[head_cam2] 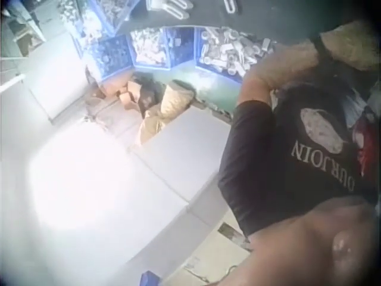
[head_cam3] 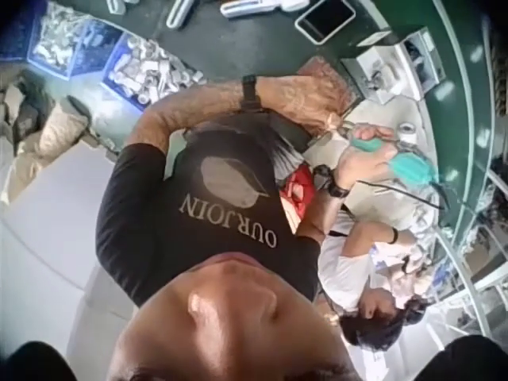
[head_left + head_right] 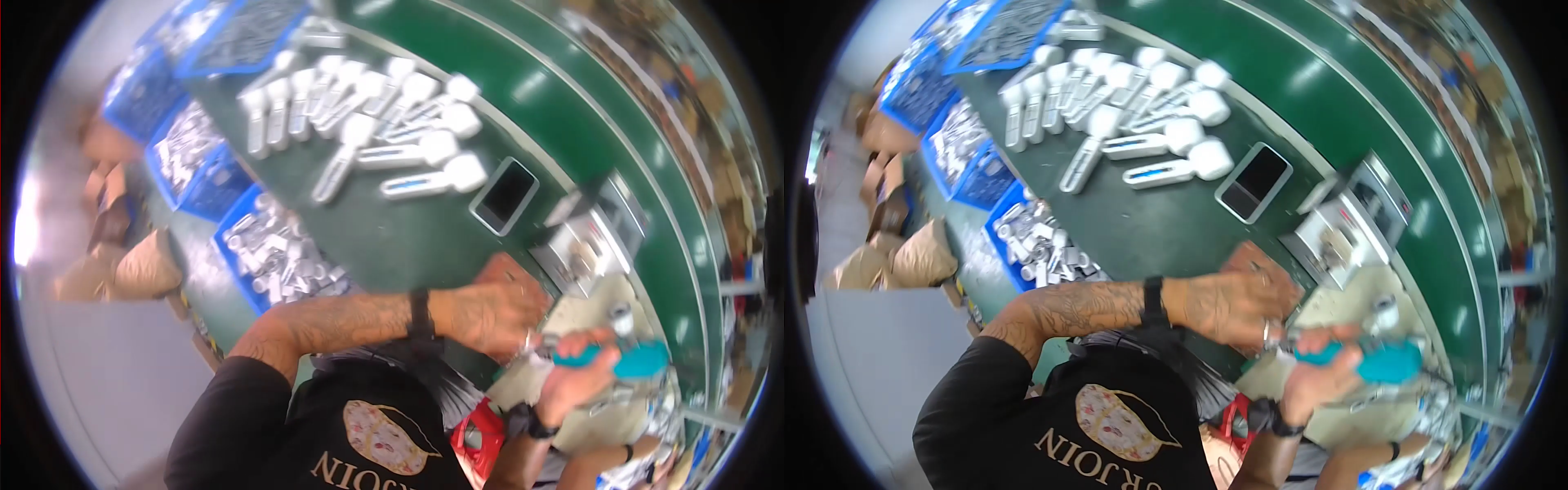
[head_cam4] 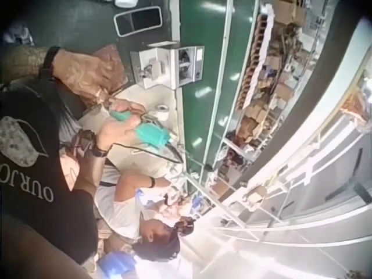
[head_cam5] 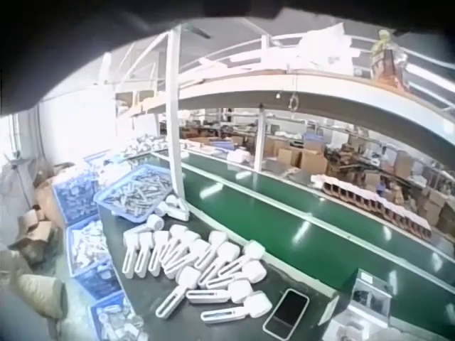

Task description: The person picks up a white handheld fan, places it on a red block, and uses a teal power tool to drive a screw into the casing. They set the finished fan aside, reach into a blue bin to organize other fans, and then repeat the process with another fan.

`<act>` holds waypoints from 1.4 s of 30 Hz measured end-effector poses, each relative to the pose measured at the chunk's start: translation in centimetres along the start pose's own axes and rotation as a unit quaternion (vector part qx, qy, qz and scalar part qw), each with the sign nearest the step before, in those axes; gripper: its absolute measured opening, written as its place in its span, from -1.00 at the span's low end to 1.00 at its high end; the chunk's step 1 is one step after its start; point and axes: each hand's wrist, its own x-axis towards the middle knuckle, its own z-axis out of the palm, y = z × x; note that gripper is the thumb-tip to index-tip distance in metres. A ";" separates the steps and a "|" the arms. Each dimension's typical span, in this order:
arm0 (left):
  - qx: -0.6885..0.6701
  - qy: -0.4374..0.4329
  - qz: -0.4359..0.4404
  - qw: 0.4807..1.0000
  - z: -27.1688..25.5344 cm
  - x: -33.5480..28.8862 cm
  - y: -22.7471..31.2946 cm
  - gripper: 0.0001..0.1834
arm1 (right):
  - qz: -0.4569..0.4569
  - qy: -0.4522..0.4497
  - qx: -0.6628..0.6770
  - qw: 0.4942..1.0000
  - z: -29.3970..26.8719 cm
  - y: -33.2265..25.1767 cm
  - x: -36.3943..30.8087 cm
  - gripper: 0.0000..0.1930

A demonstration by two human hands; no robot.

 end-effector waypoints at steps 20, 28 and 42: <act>0.395 0.224 -0.519 0.725 -20.0 -20.5 0.7 -0.65 | -0.037 -0.071 0.065 0.995 -1.0 -1.9 -4.4 -0.40; 0.449 0.153 -0.447 0.758 -19.0 -14.9 -2.2 -0.70 | -0.044 -0.077 0.044 0.995 -0.1 -1.8 -5.2 -0.38; 0.456 0.178 -0.447 0.749 -18.0 -15.7 -3.7 -0.72 | -0.047 -0.055 0.014 0.997 -0.7 -1.7 -5.5 -0.36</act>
